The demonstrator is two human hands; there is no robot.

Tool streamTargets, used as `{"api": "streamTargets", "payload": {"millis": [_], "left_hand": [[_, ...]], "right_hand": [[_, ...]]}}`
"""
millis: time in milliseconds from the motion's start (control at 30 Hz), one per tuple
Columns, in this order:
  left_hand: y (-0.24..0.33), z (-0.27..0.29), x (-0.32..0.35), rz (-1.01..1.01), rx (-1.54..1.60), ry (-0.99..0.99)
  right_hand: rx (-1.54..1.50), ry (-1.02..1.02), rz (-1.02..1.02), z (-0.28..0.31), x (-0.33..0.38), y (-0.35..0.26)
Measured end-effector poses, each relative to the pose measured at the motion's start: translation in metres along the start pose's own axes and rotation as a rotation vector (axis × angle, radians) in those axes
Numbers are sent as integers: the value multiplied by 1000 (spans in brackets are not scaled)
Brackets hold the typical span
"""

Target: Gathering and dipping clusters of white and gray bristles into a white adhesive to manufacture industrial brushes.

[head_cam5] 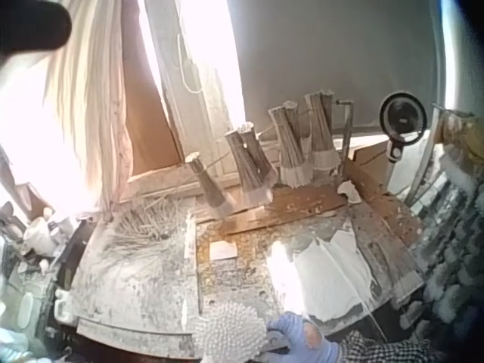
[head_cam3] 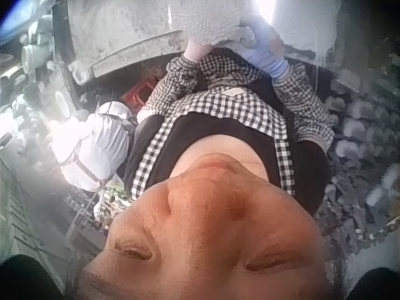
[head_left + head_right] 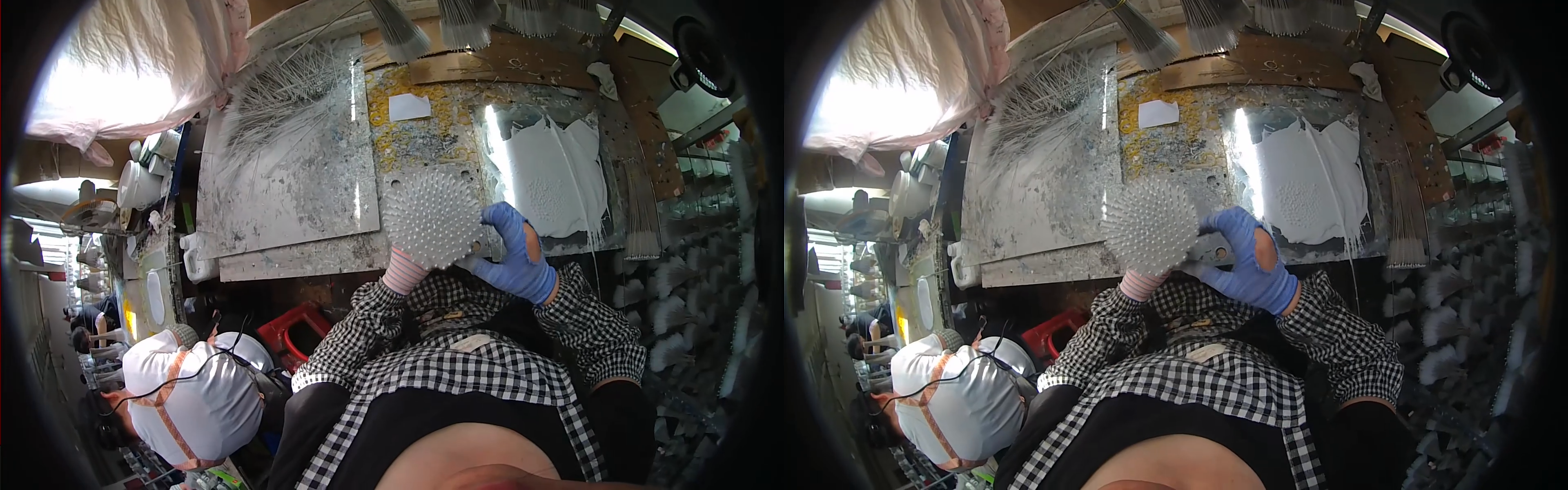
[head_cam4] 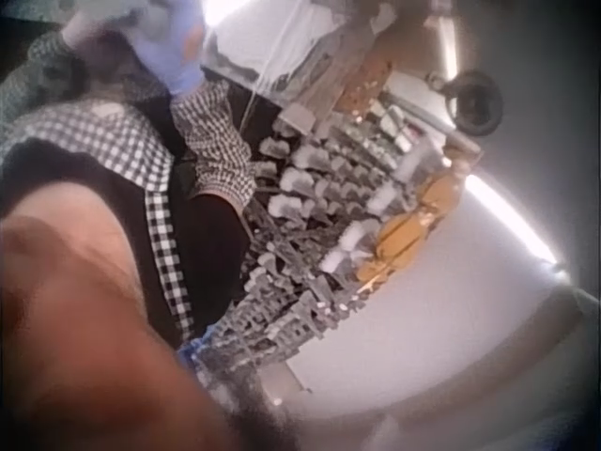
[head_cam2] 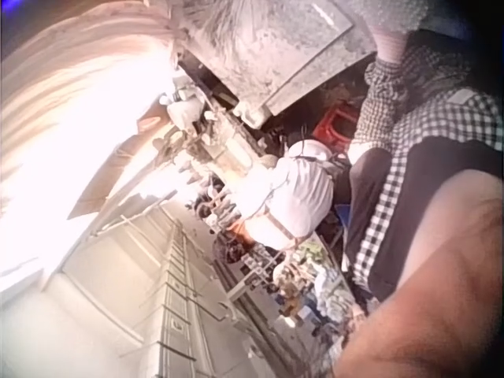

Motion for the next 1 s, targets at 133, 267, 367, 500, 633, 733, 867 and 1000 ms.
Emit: {"api": "streamTargets", "payload": {"millis": [133,267,367,500,633,733,867,1000], "left_hand": [[5,3,37,-129,-140,114],[-24,-11,105,172,928,-92],[-30,-17,160,271,383,-251],[-23,-16,217,299,-635,-233],[-6,-12,245,231,-474,-18],[-1,-13,252,281,-548,-58],[2,-7,253,299,-544,-25],[1,3,253,322,-534,-16]], "right_hand": [[-211,-97,24,-49,-14,24],[-53,-262,263,-114,-13,29],[-141,-362,304,-154,-4,27],[-224,-408,343,-202,0,18],[-272,-442,365,-231,8,12],[-349,-506,313,-242,17,9],[-399,-586,225,-250,22,10],[-427,-693,160,-262,20,13]]}}
Point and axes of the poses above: each hand's wrist, its own x-axis away from the middle knuckle, its own z-axis out of the back of the hand, y = z × x, the point moved 5 cm from there along -x, towards the middle knuckle, and after that the axes turned 8 degrees about -y, right-handed, at the moved point
